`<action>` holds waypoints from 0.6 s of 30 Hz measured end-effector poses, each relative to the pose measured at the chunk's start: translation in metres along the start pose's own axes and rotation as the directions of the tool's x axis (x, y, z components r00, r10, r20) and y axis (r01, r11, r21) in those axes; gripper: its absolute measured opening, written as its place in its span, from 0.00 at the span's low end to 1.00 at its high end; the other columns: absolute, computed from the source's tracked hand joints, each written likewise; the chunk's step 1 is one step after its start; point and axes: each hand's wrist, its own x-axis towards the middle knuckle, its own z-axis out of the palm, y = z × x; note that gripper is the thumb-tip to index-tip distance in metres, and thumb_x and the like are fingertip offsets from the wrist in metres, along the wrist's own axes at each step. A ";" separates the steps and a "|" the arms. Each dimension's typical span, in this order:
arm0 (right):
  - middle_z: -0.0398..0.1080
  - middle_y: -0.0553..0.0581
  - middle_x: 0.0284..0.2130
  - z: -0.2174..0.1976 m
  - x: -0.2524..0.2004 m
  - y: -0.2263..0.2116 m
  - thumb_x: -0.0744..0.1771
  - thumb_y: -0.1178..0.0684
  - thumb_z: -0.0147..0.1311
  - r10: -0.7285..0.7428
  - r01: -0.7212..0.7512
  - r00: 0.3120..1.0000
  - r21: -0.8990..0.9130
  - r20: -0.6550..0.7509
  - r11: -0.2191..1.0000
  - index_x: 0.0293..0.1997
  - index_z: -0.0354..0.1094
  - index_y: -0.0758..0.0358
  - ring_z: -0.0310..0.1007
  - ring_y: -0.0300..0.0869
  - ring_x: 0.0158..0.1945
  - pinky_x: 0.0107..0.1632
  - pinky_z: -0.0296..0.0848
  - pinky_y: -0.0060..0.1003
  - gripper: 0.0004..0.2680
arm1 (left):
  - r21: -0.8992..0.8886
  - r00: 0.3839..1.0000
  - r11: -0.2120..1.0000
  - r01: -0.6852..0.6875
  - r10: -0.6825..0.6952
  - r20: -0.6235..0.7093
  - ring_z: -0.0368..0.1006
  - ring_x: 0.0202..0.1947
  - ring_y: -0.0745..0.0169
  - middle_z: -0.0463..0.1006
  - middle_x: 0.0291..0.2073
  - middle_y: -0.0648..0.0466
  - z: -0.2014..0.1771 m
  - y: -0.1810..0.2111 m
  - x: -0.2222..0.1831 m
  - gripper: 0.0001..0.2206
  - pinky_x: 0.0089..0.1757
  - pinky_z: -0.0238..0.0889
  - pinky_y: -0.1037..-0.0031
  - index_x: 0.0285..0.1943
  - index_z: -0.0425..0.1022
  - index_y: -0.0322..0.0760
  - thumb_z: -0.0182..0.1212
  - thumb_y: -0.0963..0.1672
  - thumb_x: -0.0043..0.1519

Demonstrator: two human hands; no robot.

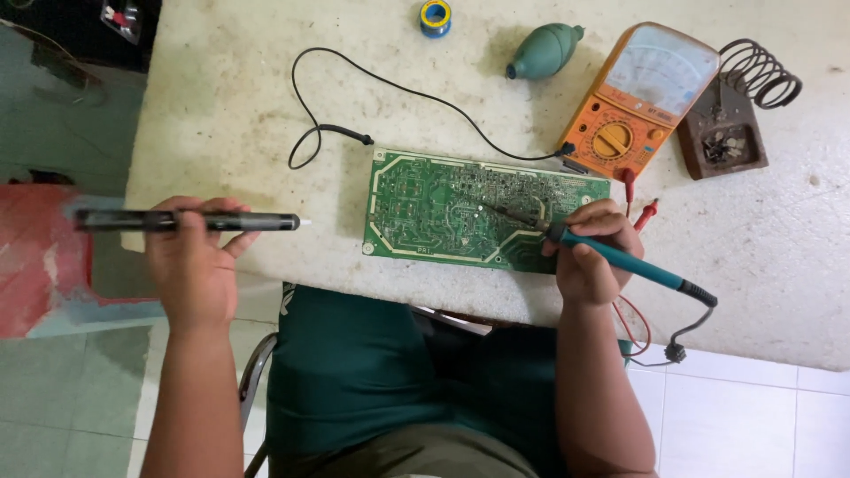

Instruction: Removing solder from a printed circuit board using a soldering iron and a manual desoldering pump.

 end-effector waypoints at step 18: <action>0.61 0.71 0.20 -0.012 -0.003 0.015 0.53 0.64 0.53 -0.050 0.053 0.998 0.058 -0.049 0.997 0.22 0.59 0.74 0.58 0.42 0.09 0.13 0.58 0.30 0.05 | -0.421 0.883 0.850 -0.317 0.427 0.195 0.81 0.47 0.39 0.78 0.50 0.29 0.132 -0.090 -0.003 0.17 0.49 0.80 0.54 0.66 0.49 0.41 0.50 0.42 0.73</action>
